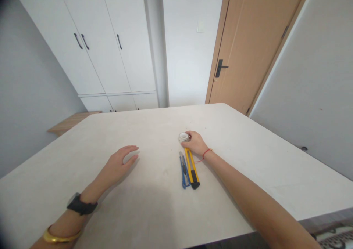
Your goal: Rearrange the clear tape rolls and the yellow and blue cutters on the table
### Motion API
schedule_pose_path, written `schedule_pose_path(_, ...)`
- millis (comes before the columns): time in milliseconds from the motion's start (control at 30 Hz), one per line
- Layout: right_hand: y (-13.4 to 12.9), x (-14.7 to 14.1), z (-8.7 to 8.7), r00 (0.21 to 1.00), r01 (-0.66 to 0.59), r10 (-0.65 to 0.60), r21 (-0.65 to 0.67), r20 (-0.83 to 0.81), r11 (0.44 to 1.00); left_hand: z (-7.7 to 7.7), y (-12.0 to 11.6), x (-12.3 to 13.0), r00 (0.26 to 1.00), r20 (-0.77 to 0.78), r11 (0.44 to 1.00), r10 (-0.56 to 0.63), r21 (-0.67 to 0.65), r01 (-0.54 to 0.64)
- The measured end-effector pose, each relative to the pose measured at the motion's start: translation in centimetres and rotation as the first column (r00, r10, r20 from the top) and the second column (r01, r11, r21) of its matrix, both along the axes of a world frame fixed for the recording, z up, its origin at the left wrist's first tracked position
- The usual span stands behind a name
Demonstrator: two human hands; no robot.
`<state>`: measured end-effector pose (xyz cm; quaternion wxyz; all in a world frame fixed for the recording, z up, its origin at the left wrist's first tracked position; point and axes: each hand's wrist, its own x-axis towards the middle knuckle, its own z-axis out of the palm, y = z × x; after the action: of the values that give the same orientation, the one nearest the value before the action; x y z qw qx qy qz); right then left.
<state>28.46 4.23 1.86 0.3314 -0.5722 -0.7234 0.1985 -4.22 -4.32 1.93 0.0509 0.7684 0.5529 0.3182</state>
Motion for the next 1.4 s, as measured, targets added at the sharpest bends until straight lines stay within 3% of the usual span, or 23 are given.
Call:
schedule_pose_path(533, 7.9, 4.1, -0.7, 0.953, 0.284, -0.285, 0.019, 0.100, 0.959, -0.5, 0.2, 0.0, 1.000, 0.001, 1.000, -0.007, 0.008, 0.007)
schedule_pose_path(1400, 8.6, 4.7, -1.7, 0.930, 0.361, -0.359, 0.016, -0.082, 0.932, -0.8, 0.2, -0.2, 1.000, -0.024, 1.000, -0.010, -0.008, 0.010)
